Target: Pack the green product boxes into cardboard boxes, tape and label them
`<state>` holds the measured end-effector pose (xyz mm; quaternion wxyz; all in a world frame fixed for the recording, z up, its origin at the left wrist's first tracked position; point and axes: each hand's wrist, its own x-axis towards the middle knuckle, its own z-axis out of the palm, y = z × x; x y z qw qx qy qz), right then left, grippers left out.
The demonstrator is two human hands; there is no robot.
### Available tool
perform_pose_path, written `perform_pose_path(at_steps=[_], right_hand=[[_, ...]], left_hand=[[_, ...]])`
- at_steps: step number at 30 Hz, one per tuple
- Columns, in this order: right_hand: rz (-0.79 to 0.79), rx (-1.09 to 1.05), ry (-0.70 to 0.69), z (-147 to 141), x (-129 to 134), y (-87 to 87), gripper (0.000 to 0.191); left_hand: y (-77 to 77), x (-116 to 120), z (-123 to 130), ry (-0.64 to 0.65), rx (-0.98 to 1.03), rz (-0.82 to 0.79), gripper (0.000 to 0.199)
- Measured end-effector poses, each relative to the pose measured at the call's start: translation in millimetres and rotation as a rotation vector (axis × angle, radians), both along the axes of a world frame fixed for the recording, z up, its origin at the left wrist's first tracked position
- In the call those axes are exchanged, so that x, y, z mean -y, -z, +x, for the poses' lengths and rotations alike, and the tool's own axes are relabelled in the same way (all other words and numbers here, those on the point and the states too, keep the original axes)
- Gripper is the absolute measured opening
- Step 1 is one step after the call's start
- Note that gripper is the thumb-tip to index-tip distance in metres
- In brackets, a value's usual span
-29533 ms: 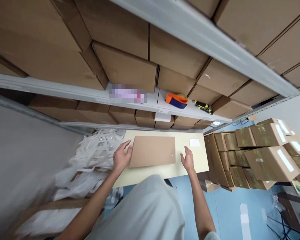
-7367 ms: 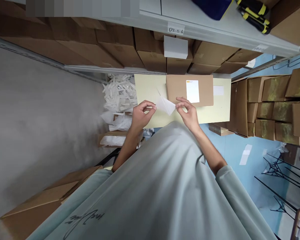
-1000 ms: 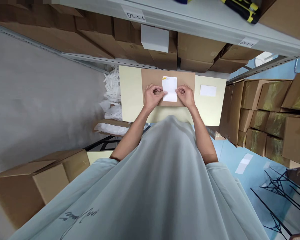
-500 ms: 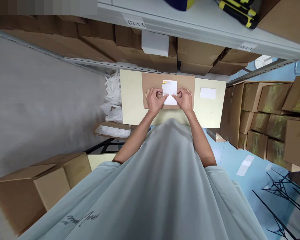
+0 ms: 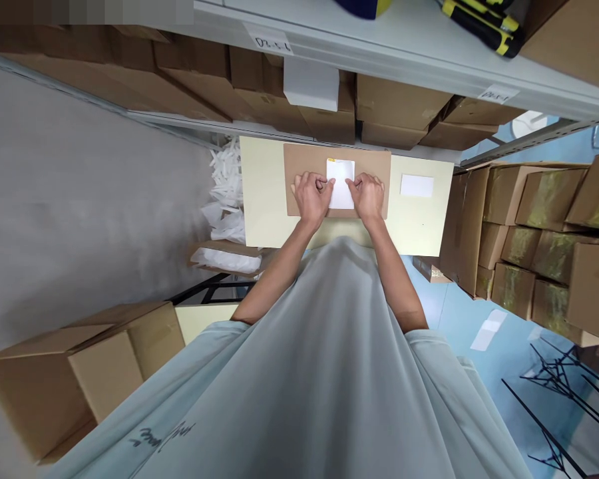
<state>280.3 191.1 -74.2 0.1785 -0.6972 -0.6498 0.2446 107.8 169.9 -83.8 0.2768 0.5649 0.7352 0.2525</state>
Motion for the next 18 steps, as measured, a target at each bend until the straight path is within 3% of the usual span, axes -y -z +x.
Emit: perform_pose_path(at_steps=[12,14,18], right_hand=[[0.027,0.060,0.069,-5,-1,8.5,0.046],[0.064,0.078,0.055,-9,2,7.5,0.047],[0.081,0.173,-0.095,-15,8,4.2,0.046]], left_hand=[[-2.3,-3,6,-0.046,-0.013,-0.007,0.034],[-4.6,-4,9,0.020,-0.014,0.036,0.036],[-10.3,-8,13,0.303,-0.032,0.046,0.047]])
